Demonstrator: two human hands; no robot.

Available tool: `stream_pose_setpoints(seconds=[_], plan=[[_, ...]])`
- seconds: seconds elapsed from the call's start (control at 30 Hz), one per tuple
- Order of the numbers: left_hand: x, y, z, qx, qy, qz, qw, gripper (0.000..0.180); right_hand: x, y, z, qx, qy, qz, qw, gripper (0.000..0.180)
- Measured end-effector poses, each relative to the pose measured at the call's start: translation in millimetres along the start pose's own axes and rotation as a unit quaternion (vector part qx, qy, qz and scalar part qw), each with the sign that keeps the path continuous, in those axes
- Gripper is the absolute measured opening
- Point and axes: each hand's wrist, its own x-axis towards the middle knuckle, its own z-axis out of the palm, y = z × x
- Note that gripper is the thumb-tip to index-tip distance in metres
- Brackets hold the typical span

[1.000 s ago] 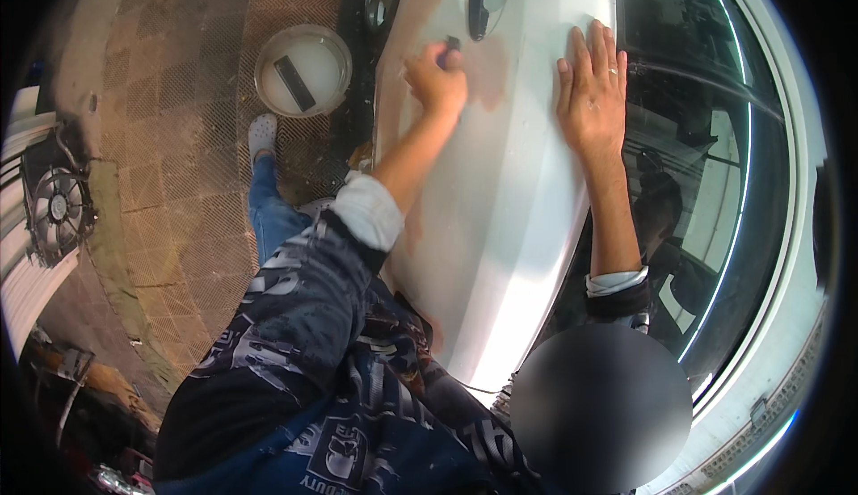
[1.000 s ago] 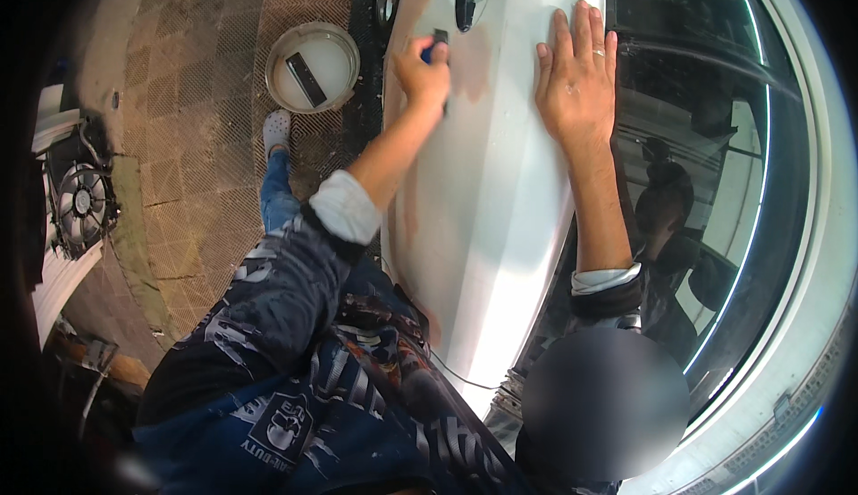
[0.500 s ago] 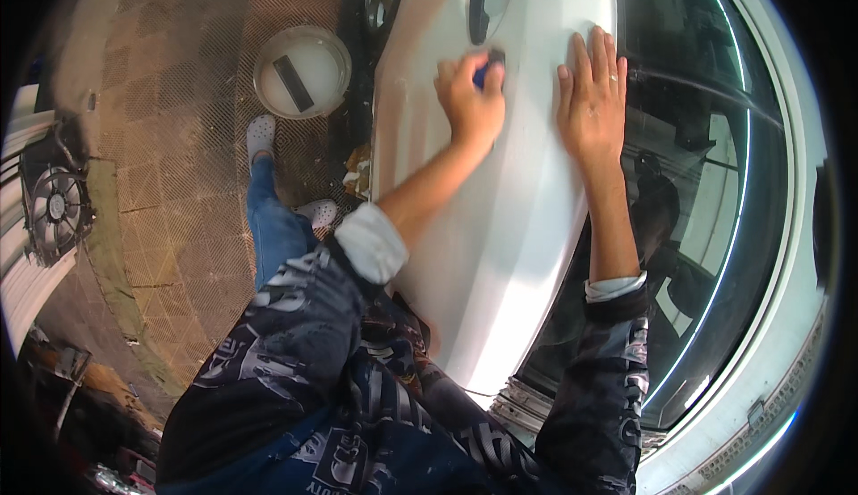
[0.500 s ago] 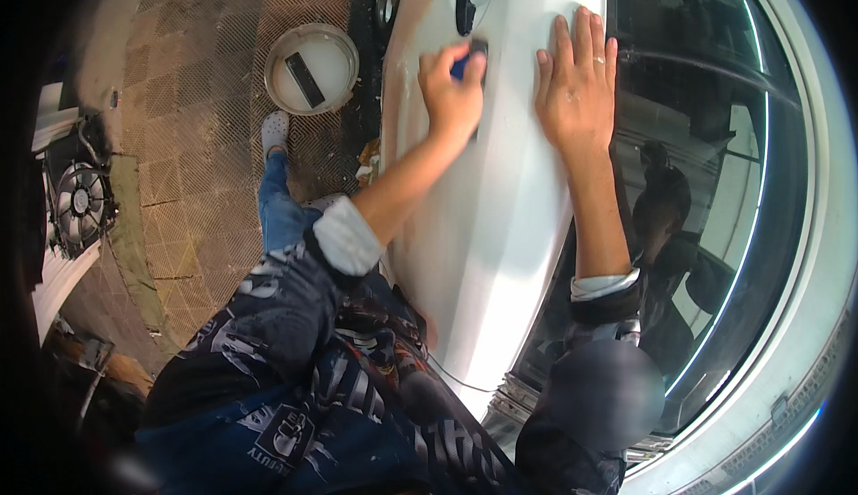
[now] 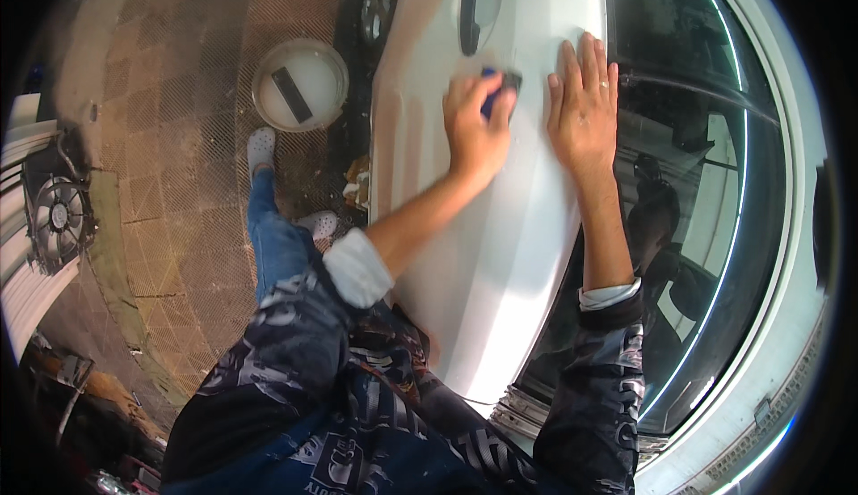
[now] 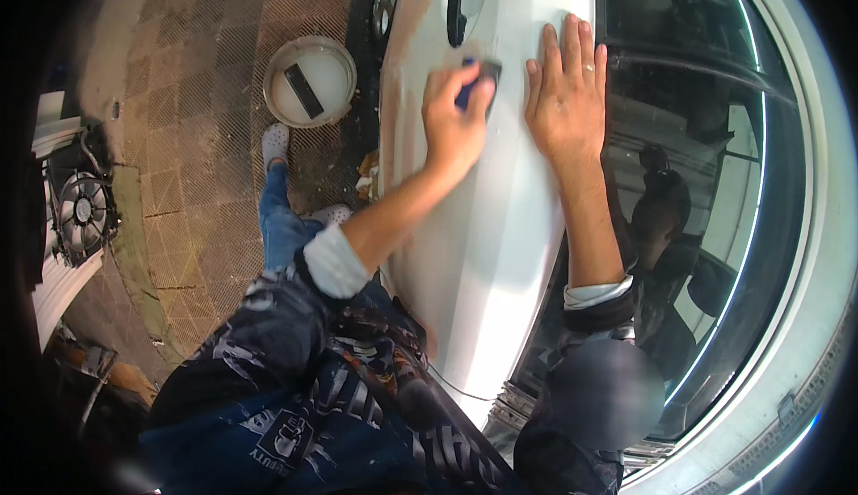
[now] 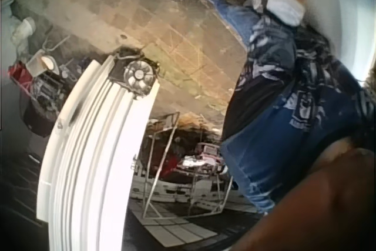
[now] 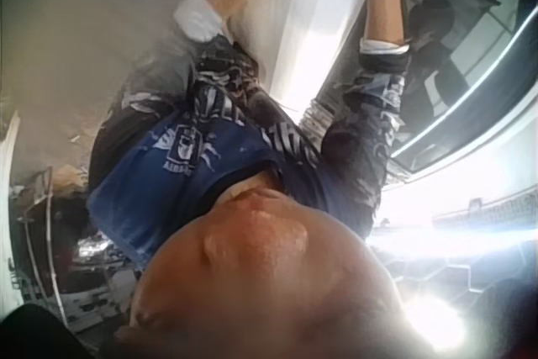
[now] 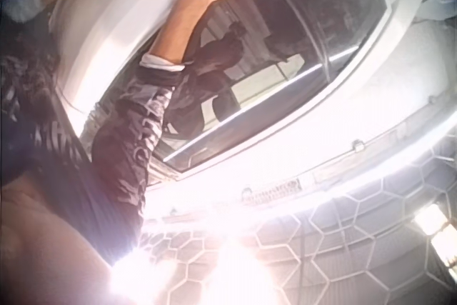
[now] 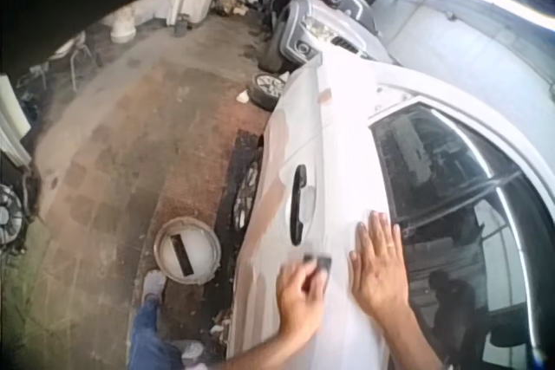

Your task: The person sits on the floor and sands the side of a white car door using a blue sanding block and a black sanding block, repeatedly dipping the blocks into a bucket of water. The person works on the area around the door handle and the lower panel.

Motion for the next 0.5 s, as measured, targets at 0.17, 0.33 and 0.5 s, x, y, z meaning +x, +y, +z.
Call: stream_pose_setpoints(seconds=[0.17, 0.33, 0.5], plan=[[57, -16, 24, 0.010, -0.011, -0.057, 0.998, 0.025, 2, 1, -4, -0.002, -0.002, 0.000, 1.000, 0.049], [43, -15, 27, 0.168, 0.017, -0.031, 0.985, 0.039, 3, 1, 0, -0.008, 0.002, -0.002, 1.000, 0.049], [-10, -7, 2, 0.002, -0.025, -0.046, 0.999, 0.033, -2, 5, 4, 0.005, 0.011, -0.008, 1.000, 0.048]])
